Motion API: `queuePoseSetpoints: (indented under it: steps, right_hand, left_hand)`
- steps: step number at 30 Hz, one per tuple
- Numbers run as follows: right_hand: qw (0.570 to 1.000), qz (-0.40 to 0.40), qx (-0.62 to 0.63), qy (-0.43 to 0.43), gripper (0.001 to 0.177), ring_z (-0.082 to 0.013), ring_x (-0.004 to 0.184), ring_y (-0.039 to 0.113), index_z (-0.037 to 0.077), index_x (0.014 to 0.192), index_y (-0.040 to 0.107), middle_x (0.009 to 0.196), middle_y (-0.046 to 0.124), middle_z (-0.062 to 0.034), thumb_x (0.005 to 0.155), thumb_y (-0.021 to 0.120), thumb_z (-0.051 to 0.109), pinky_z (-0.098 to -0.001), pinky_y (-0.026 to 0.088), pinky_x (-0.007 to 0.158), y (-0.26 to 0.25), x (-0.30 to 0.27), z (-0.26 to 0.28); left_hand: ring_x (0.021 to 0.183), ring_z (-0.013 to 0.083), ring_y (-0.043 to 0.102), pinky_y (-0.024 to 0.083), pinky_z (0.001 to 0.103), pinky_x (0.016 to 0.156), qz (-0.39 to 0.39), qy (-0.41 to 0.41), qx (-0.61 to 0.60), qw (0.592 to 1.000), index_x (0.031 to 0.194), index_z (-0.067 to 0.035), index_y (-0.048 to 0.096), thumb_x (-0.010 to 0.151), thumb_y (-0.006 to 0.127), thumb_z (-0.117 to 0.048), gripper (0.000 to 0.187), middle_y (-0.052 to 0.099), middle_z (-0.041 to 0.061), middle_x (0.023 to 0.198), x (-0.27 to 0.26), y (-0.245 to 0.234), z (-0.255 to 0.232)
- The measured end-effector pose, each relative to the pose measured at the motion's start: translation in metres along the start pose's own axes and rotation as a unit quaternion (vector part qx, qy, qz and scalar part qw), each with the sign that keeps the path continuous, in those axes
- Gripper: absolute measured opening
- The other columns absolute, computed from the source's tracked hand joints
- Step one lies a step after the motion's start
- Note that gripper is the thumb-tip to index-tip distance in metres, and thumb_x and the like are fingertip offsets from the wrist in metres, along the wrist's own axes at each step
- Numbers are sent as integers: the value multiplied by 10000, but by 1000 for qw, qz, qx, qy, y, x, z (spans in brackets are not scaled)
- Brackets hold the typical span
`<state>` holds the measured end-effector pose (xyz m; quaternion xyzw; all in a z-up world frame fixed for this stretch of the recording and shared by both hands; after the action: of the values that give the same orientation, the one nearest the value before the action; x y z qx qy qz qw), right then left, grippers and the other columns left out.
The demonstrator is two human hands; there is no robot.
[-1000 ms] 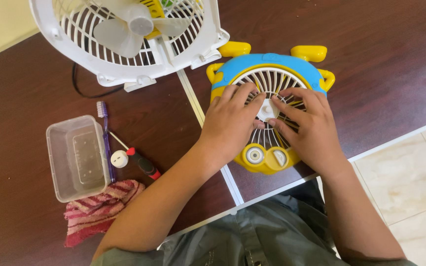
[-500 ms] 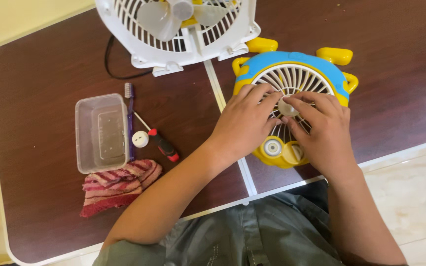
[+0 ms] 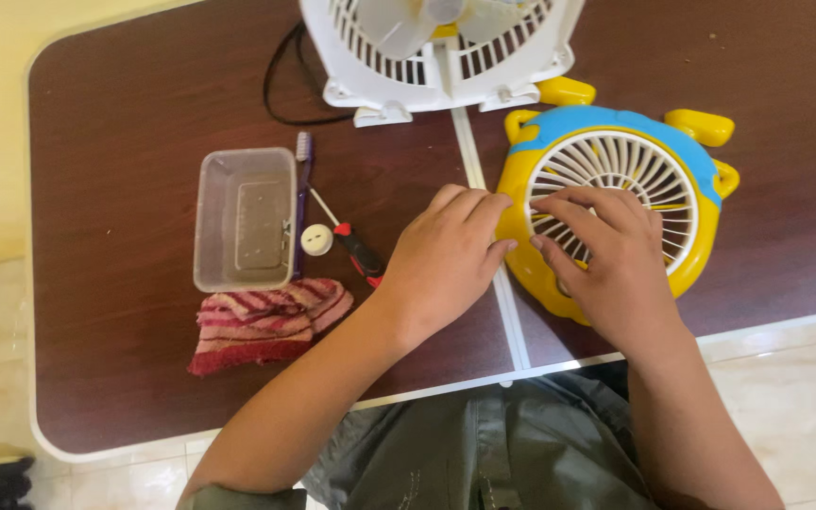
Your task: The person wipes a yellow plastic fan housing with a cloth, then uses a screwdriver to fasten screws into the housing. They place a white fan grille over the housing and secure it with a central cap. The person handles the fan housing, grille, screws, and cap throughout.
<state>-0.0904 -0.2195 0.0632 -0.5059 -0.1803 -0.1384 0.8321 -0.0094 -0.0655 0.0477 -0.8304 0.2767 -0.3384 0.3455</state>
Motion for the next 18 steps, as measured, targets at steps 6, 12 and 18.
queuePoseSetpoints:
  steps: [6, 12, 18]
  right_hand:
    - [997, 21, 59, -34, 330, -338, 1156, 596, 51, 1167, 708, 1203, 658, -122, 849, 794, 69, -453, 481, 993, 17, 12, 28]
    - [992, 68, 80, -67, 379, -347, 1124, 603, 40, 1182, 701, 1184, 650, -133, 820, 800, 92, -444, 494, 968, 42, 24, 59]
    - [985, 103, 98, -100, 356, -350, 1121, 600, 35, 1161, 701, 1181, 654, -132, 825, 797, 100, -440, 495, 959, 63, 39, 83]
  left_hand:
    - [1097, 302, 604, 511, 398, 931, -15, -23, 24, 999, 1172, -31, 635, 857, 759, -187, 373, 673, 100, 1091, -24, -23, 11]
    - [1093, 298, 610, 508, 401, 926, -71, -47, 56, 995, 1144, -56, 644, 860, 774, -191, 340, 677, 85, 1080, -50, -48, 28]
    - [1102, 290, 603, 496, 418, 944, -81, -79, 94, 989, 1151, -59, 656, 847, 789, -190, 357, 660, 63, 1119, -72, -66, 49]
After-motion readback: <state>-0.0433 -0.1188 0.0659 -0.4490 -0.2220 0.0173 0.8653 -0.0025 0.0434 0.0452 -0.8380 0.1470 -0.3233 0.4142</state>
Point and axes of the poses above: each hand's wrist, its own x-axis towards the middle knuckle, its own y-axis out of the palm, z = x × y, the point moved 4 cm from there along x, towards the middle knuckle
